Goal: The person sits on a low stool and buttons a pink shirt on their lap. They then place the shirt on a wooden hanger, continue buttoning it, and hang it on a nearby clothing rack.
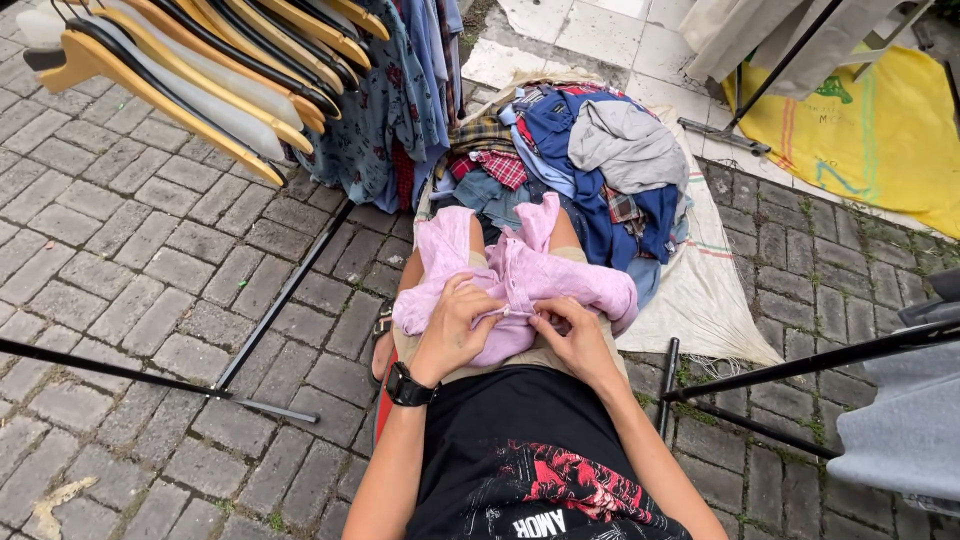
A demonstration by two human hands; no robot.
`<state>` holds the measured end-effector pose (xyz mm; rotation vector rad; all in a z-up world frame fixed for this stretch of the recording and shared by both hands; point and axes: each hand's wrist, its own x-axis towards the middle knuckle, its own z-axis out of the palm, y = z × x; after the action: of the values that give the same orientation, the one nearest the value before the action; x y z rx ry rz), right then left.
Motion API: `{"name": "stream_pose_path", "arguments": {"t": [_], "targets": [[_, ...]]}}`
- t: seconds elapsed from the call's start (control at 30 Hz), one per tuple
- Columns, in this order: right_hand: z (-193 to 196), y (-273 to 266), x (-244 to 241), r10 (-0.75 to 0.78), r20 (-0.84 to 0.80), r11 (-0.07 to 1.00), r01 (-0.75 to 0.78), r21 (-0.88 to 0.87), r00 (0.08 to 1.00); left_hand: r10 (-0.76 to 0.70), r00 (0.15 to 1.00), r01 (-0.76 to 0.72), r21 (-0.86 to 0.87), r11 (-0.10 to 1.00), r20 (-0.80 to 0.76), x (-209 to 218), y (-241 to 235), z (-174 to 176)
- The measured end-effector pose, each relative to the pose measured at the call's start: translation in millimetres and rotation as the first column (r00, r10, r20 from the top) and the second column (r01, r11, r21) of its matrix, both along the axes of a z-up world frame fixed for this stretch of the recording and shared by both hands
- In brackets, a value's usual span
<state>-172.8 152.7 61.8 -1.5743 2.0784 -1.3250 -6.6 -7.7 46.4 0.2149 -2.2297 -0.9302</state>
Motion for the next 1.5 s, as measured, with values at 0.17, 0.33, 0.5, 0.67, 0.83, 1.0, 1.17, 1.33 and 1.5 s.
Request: {"name": "stream_pose_path", "arguments": {"t": [0.17,0.33,0.5,0.67,0.83,1.0,1.17,1.33,1.5], "targets": [[7,3,7,0.044,-0.033,0.999,-0.044,-0.004,0.999,0.036,0.971,-0.034,-0.01,0.999,0.238,13,5,3],[-3,-3,4,0.096,0.072,0.991,-0.102,0.082,0.993,0.049,0.936,-0.072,0.054,0.996,0.348,11,25,39],[-18,-3,-3,-0.039,0.534,0.995,-0.016,0.097,0.845,0.161,0.935,-0.156,-0.041,0.987,0.316,4,18,8],[11,-5,11,-0.16,0.069,0.987,0.159,0.017,0.985,0.231,0.941,-0.212,-0.103,0.972,0.247,10,19,26],[25,-10,23,-0.243,-0.203,0.962,0.21,-0.173,0.948,0.26,0.941,-0.213,-0.215,0.953,0.218,22,43,68],[59,-8,41,-0.133,0.108,0.97,0.152,-0.188,0.985,0.289,0.94,-0.242,-0.239,0.94,0.184,23,47,90],[7,-15,16,-0.038,0.433,0.975,0.127,-0.18,0.9,0.258,0.953,-0.214,-0.249,0.944,0.159,4,50,58],[13,-11,20,-0.017,0.527,0.993,0.075,-0.088,0.849,0.255,0.962,-0.243,-0.123,0.962,0.095,0,33,26],[8,-12,20,-0.016,0.388,0.997,0.043,-0.059,0.922,0.25,0.961,-0.239,-0.092,0.967,0.122,6,37,43]]}}
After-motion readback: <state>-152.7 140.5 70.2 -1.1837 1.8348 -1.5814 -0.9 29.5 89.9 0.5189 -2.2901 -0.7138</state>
